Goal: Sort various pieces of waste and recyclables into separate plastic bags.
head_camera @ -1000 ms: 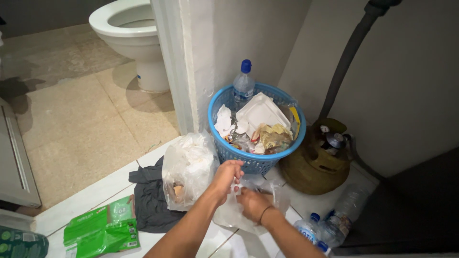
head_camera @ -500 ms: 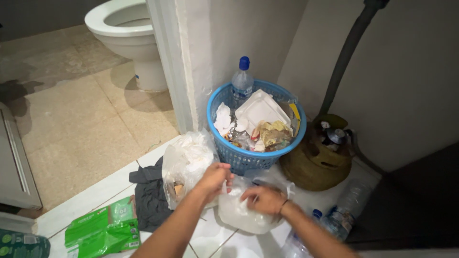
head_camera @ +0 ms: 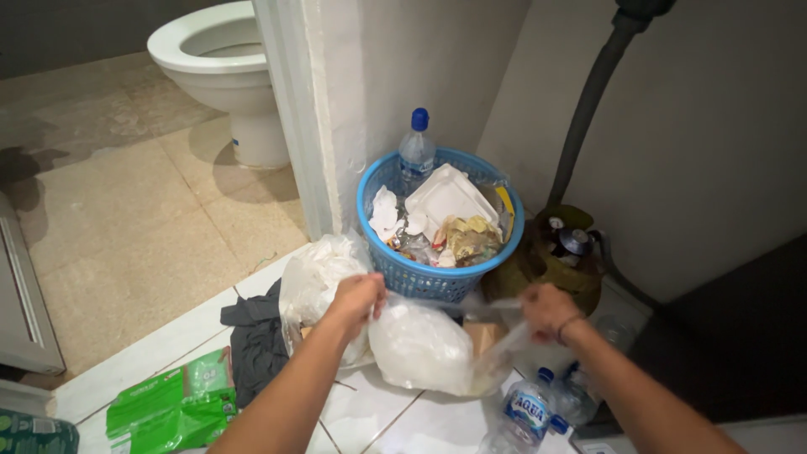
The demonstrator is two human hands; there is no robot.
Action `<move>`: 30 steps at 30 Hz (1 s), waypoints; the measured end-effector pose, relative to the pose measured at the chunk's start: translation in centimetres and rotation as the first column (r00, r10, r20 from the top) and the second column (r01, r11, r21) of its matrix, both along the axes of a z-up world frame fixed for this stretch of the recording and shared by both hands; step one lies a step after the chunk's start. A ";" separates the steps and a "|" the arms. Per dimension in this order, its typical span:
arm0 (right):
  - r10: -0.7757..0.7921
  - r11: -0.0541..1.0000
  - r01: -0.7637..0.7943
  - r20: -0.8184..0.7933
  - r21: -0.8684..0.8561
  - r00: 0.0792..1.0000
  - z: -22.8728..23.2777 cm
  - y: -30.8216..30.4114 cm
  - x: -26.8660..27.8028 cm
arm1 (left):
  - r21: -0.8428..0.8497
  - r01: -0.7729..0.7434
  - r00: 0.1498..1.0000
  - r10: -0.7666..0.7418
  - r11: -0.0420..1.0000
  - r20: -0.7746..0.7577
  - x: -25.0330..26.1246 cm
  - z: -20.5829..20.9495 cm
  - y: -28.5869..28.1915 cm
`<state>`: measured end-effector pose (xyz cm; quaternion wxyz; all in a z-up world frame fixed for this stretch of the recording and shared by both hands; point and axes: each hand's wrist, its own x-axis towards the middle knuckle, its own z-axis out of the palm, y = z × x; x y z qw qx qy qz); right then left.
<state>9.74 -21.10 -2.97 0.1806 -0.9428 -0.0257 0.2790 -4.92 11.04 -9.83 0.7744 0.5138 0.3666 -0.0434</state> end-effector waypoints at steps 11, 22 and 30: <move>-0.192 0.634 0.330 -0.271 0.699 0.943 -6.7 2.8 1.3 | 0.986 0.158 0.638 -0.756 -0.059 -0.148 -3.9 -2.8 -13.1; -0.172 0.691 0.315 -0.275 0.651 0.946 -4.8 3.0 -1.2 | 0.609 0.688 0.398 -0.496 -0.394 -0.772 -0.6 -8.7 -18.2; -0.209 0.618 0.486 -0.467 0.618 0.859 -2.0 1.6 -2.5 | 0.415 0.771 0.187 -0.451 -0.483 -0.873 -1.1 -8.4 -18.4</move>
